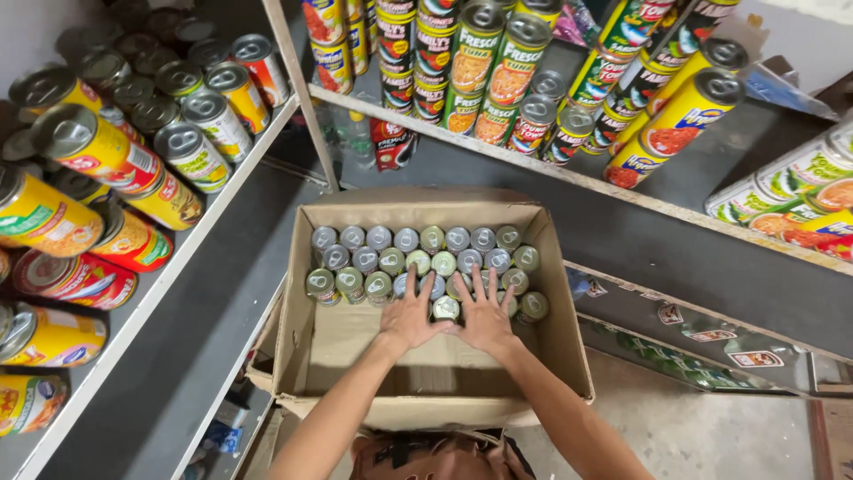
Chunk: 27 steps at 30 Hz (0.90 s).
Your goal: The recorder is taking cans out of a box and placing them onto a shelf, or rearranging them between the box and the shelf.
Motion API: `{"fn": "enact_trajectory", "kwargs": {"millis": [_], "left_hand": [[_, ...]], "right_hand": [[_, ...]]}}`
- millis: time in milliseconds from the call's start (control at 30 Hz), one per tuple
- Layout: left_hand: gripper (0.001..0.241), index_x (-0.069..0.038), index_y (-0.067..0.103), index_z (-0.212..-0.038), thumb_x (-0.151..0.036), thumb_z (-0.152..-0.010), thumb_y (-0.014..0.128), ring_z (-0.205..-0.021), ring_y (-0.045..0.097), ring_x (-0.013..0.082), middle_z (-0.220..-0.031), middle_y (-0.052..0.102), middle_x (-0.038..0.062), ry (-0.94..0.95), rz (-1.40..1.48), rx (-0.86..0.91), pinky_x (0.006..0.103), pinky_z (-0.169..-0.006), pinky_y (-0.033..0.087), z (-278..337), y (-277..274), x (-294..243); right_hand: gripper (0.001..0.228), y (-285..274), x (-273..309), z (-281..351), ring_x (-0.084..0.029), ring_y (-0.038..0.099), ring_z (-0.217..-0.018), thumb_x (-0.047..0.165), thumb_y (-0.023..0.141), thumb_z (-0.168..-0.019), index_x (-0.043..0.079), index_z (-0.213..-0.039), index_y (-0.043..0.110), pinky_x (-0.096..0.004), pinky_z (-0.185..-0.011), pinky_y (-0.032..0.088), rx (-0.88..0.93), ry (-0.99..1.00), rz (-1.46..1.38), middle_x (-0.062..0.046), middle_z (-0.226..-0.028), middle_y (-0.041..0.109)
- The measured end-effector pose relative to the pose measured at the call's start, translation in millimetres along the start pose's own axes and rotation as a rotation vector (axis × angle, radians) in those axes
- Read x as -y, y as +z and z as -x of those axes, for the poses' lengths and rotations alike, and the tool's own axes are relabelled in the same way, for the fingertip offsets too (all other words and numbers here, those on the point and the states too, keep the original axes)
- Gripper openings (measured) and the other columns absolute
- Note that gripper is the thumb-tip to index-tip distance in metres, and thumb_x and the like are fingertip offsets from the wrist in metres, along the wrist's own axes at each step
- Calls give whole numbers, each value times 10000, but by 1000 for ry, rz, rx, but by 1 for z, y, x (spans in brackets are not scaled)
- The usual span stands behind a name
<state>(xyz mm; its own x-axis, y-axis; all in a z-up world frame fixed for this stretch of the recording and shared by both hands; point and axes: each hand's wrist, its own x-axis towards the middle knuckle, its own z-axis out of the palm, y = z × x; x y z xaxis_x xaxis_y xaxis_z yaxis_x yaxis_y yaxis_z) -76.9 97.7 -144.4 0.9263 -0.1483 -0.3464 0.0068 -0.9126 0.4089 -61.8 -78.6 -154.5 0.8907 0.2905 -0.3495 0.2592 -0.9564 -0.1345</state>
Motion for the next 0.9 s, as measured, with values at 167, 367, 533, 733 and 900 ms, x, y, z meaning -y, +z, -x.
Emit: {"fn": "enact_trajectory", "kwargs": {"millis": [167, 367, 533, 733, 900], "left_hand": [[1060, -222, 224, -1603, -689, -779, 700, -1055, 696, 420, -1650, 192, 224, 42, -28, -67, 521, -905, 564, 0, -24, -11], [859, -149, 395, -1515, -627, -852, 659, -997, 697, 436, -1536, 410, 225, 166, 8, -240, 535, -823, 574, -16, -60, -47], [464, -97, 640, -1280, -329, -883, 701, -1082, 682, 405, -1315, 648, 162, 288, 308, -484, 494, -884, 560, -63, -58, -78], [431, -34, 649, -1257, -90, -835, 711, -1188, 628, 411, -1257, 658, 197, 540, 509, -582, 460, -1049, 498, -97, -80, -132], [666, 39, 490, -1410, -10, -786, 716, -1295, 525, 455, -1396, 527, 262, 692, 609, -693, 446, -1095, 453, -120, -93, -164]], "right_hand": [[1115, 4, -20, 1, -434, 55, -1548, 579, 799, -755, 177, -1601, 194, -718, -1171, 110, -161, -45, -194, -181, -1677, 88], [824, -19, -47, -10, -449, 388, -1381, 272, 804, -807, 17, -1477, 399, -526, -1140, 350, -647, -270, -426, -238, -1526, 395], [503, -84, -71, -22, -412, 547, -1272, 138, 749, -890, 2, -1333, 555, -460, -1095, 445, -988, -232, -551, -196, -1359, 582], [401, -156, -97, -33, -397, 556, -1249, 103, 717, -930, 7, -1296, 586, -449, -1075, 459, -1247, -213, -514, -207, -1304, 571], [565, -182, -109, -45, -432, 474, -1357, 56, 694, -921, 25, -1453, 504, -471, -1137, 400, -1228, -206, -449, -244, -1480, 464]]}}
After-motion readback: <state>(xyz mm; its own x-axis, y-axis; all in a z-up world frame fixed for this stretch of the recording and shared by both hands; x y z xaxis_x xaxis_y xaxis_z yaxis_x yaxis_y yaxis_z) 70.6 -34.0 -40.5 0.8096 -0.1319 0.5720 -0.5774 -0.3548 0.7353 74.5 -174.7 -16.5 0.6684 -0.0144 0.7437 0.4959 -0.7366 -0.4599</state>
